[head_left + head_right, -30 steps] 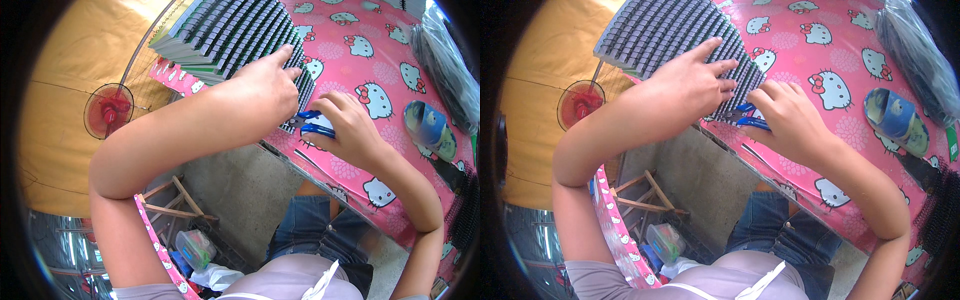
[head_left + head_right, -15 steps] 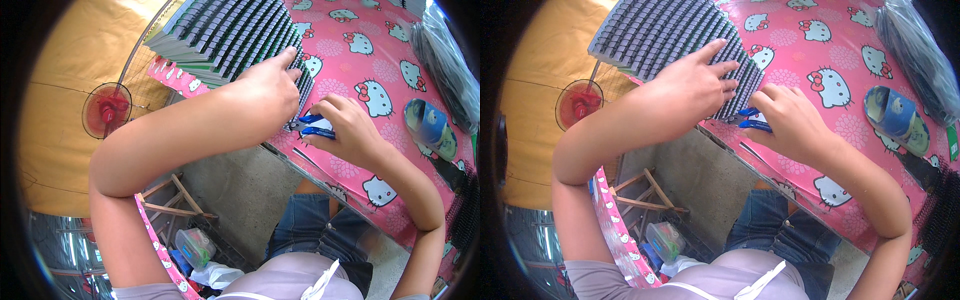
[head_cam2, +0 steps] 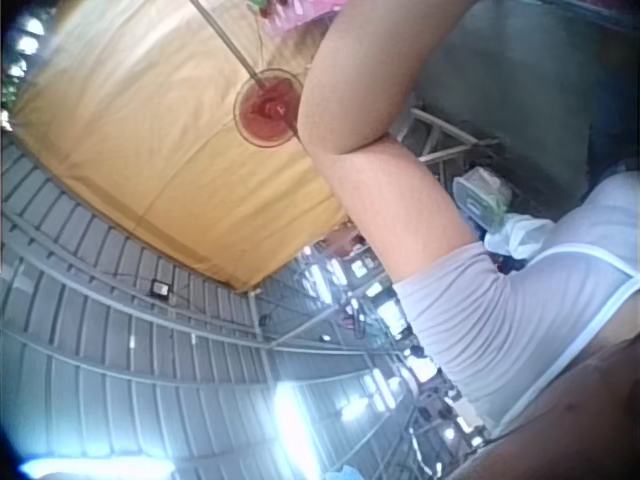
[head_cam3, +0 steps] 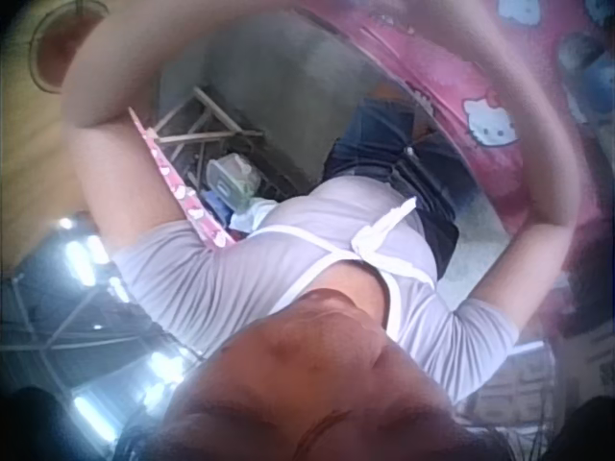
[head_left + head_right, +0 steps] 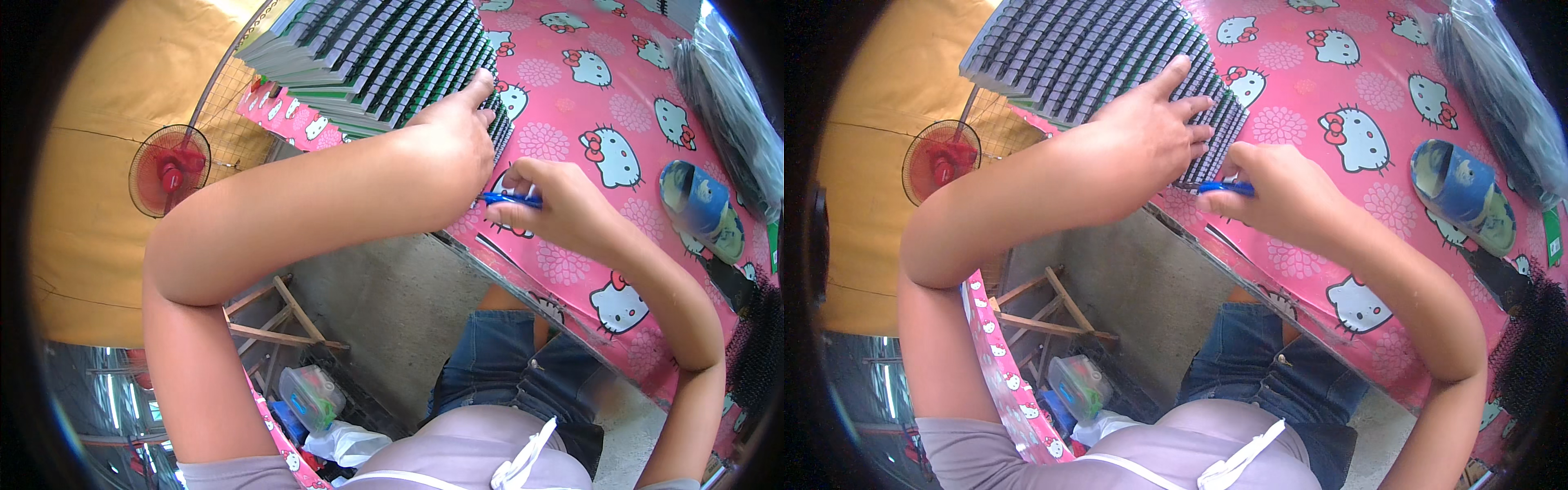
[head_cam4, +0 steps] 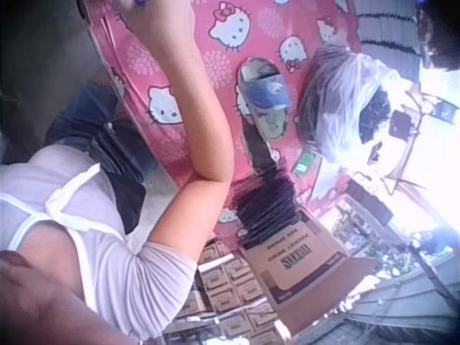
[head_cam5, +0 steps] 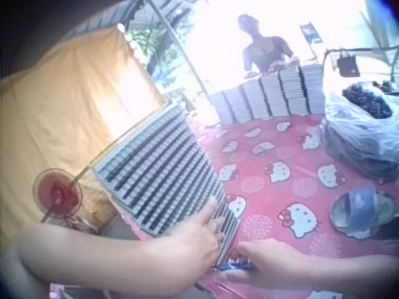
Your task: The person organizes stacks of notebooks and uses a small blue tool to apply or remove components from the spine of a notebook stack.
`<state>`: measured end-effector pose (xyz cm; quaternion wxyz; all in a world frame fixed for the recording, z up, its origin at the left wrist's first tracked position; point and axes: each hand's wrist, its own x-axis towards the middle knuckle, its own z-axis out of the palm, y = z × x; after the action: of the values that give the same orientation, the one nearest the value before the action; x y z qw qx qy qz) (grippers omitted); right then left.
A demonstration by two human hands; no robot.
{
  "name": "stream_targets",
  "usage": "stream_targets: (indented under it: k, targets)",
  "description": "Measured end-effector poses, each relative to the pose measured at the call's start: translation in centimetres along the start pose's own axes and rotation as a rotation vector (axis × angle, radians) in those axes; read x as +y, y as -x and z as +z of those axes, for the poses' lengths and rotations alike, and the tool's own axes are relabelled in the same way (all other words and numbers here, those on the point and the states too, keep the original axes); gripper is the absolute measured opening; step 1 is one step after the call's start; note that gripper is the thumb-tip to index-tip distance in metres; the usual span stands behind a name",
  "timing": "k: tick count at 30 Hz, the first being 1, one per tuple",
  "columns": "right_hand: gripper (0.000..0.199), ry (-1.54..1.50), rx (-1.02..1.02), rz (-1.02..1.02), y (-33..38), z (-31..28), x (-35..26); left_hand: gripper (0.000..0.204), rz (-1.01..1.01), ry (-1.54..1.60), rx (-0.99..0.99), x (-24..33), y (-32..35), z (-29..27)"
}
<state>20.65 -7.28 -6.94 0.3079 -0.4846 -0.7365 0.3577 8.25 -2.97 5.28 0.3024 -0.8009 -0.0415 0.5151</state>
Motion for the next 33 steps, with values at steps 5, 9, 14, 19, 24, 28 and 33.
stream_targets:
  k: [5, 9, 14, 19, 24, 28, 33]
  targets:
    - [0.038, 0.409, 0.357, -0.419, 0.6, 1.4, 0.8, 0.06, -0.029, 0.014, -0.096, 0.0, 0.0, -0.4]
    - [0.035, -0.086, 0.04, -0.073, -0.2, 0.6, 0.7, 0.06, -0.006, 0.011, -0.094, -0.1, -0.3, -0.2]
    - [0.037, -0.197, -0.148, 0.232, -1.3, -0.5, 0.5, 0.062, -0.02, 0.055, -0.127, 0.2, -1.2, -0.7]
    - [0.037, 0.373, 0.204, -0.297, 0.8, 0.6, 1.4, 0.06, -0.002, -0.004, -0.122, 0.3, -1.1, -0.2]
    - [0.033, 0.424, 0.324, -0.395, 0.3, 1.3, 1.7, 0.055, -0.023, 0.075, -0.05, 0.2, -1.0, 0.0]
    - [0.035, 0.013, -0.038, -0.013, -1.0, -0.5, 1.4, 0.058, -0.017, 0.033, -0.073, 0.3, -1.2, -0.3]
    - [0.039, -0.062, -0.317, 0.336, -2.0, -1.4, 0.5, 0.075, 0.02, -0.008, -0.173, 0.6, -2.3, -0.6]
